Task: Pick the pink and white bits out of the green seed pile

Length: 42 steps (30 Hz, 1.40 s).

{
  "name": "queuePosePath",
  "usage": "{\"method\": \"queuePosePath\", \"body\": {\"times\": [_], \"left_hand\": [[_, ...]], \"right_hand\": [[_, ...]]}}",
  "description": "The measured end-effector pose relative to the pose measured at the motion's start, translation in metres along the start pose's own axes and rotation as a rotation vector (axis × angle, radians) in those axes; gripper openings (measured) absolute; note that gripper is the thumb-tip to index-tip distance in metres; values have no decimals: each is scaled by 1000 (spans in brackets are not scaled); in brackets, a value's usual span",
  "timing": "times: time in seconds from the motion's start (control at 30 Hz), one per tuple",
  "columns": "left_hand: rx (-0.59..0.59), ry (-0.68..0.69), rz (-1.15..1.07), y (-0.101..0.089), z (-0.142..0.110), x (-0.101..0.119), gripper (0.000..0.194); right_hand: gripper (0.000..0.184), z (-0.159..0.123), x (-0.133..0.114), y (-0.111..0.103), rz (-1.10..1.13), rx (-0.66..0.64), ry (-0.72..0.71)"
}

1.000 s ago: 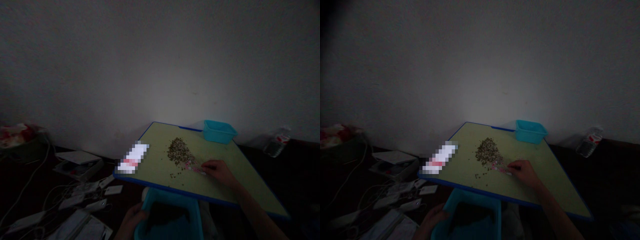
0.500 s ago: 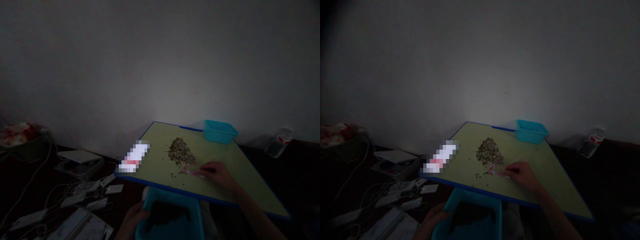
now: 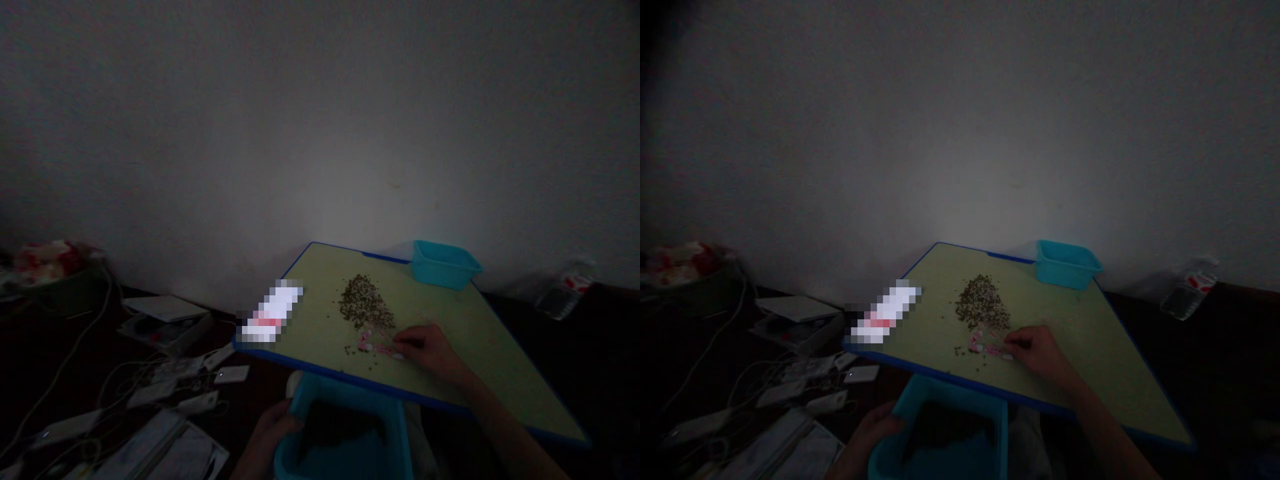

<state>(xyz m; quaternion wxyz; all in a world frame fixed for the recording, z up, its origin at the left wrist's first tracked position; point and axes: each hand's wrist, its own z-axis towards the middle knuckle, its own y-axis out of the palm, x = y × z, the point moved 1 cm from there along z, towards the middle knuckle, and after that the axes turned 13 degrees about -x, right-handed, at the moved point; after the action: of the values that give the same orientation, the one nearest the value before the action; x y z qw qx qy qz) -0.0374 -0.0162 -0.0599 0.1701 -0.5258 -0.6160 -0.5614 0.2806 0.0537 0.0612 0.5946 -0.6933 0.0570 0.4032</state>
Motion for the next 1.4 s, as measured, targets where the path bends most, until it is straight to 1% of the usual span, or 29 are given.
{"method": "queuePosePath", "body": {"times": [0.1,0.2,0.27,0.37,0.43,0.63,0.8,1.0,1.07,1.17,1.23,1.33,1.4], "left_hand": [[12,11,6,-1,0,-1,30],[44,0,25,7,-7,8,30],[6,2,19,17,-14,17,28],[-65,50,39,28,-21,28,25],[-15,23,36,27,-20,26,22],[67,-20,15,11,-8,9,28],[-2,0,15,12,-7,13,27],[-48,4,29,9,-4,9,28],[-45,16,21,10,-5,8,26],[-22,56,35,13,-7,9,23],[-38,68,31,13,-7,10,23],[-64,35,6,13,-6,10,25],[-25,12,-4,14,-9,12,27]], "right_hand": [[21,6,-7,6,-5,-3,-8],[21,11,-14,11,-12,2,-5],[21,12,-18,13,-23,1,-6],[20,10,-23,17,-33,-5,-13],[20,7,-27,20,-37,-9,-20],[17,-4,-40,31,0,-33,-43],[18,-7,-44,34,69,-31,-15],[17,-4,-41,35,118,-66,-20],[17,-3,-39,35,129,-62,-20],[20,-3,-37,35,134,-16,0],[21,-2,-39,36,103,51,16],[22,1,-48,44,-27,140,-20],[23,5,-59,55,-136,172,-70]]}}
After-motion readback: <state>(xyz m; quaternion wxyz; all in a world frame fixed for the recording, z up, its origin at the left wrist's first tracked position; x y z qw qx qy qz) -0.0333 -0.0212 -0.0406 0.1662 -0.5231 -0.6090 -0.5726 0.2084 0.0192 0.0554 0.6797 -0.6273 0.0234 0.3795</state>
